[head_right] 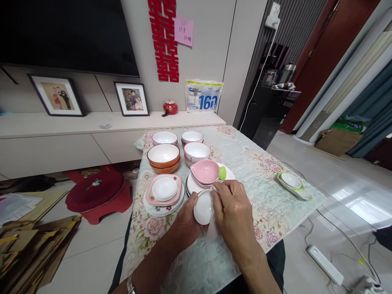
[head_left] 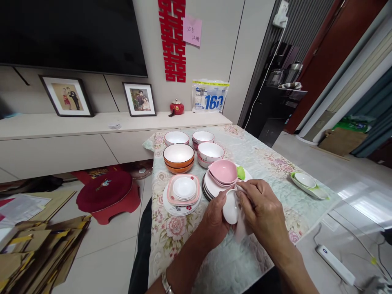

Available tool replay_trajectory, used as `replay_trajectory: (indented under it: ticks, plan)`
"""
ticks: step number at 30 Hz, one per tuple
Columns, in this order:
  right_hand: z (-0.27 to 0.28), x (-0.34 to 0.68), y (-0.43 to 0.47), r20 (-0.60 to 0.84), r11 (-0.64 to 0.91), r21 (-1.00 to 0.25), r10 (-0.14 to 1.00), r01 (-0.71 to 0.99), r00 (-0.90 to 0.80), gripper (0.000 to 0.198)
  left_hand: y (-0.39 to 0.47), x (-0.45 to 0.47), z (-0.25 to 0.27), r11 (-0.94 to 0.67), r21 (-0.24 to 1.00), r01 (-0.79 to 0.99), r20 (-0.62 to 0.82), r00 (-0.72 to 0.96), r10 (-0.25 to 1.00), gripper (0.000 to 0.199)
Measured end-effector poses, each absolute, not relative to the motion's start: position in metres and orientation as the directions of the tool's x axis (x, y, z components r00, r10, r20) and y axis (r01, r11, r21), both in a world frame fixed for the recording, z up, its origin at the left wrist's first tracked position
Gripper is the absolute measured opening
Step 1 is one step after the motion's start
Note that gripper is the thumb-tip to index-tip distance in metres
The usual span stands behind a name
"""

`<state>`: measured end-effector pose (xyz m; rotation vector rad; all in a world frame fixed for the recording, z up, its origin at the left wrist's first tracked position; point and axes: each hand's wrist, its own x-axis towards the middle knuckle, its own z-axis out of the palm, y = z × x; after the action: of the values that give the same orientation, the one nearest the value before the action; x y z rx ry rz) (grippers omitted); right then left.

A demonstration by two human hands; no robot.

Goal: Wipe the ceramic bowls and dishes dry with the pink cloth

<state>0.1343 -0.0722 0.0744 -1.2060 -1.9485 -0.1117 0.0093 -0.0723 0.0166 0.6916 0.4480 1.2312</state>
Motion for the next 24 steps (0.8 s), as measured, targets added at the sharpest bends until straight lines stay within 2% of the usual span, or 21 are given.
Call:
replay_trajectory:
  ticks: [6,13,19,24]
  plan:
    - [0.081,0.121,-0.075,0.728,0.651,-0.304,0.63,0.695,-0.271,0.019,-0.078,0.009,0.026,0.278,0.636,-0.72,0.004,0.363,0.932,0.054]
    - [0.084,0.112,-0.084,0.697,0.74,-0.414,0.633,0.531,-0.338,0.021,-0.079,0.01,0.025,0.336,0.506,-0.794,0.043,0.412,0.91,0.067]
    - [0.083,0.118,-0.088,0.594,0.784,-0.468,0.621,0.409,-0.511,0.018,-0.079,0.005,0.035,0.401,0.465,-0.789,-0.035,0.436,0.899,0.071]
    - [0.096,0.13,-0.093,0.453,0.793,-0.444,0.6,0.416,-0.66,0.021,-0.079,0.003,0.037,0.351,0.54,-0.765,-0.096,0.358,0.929,0.068]
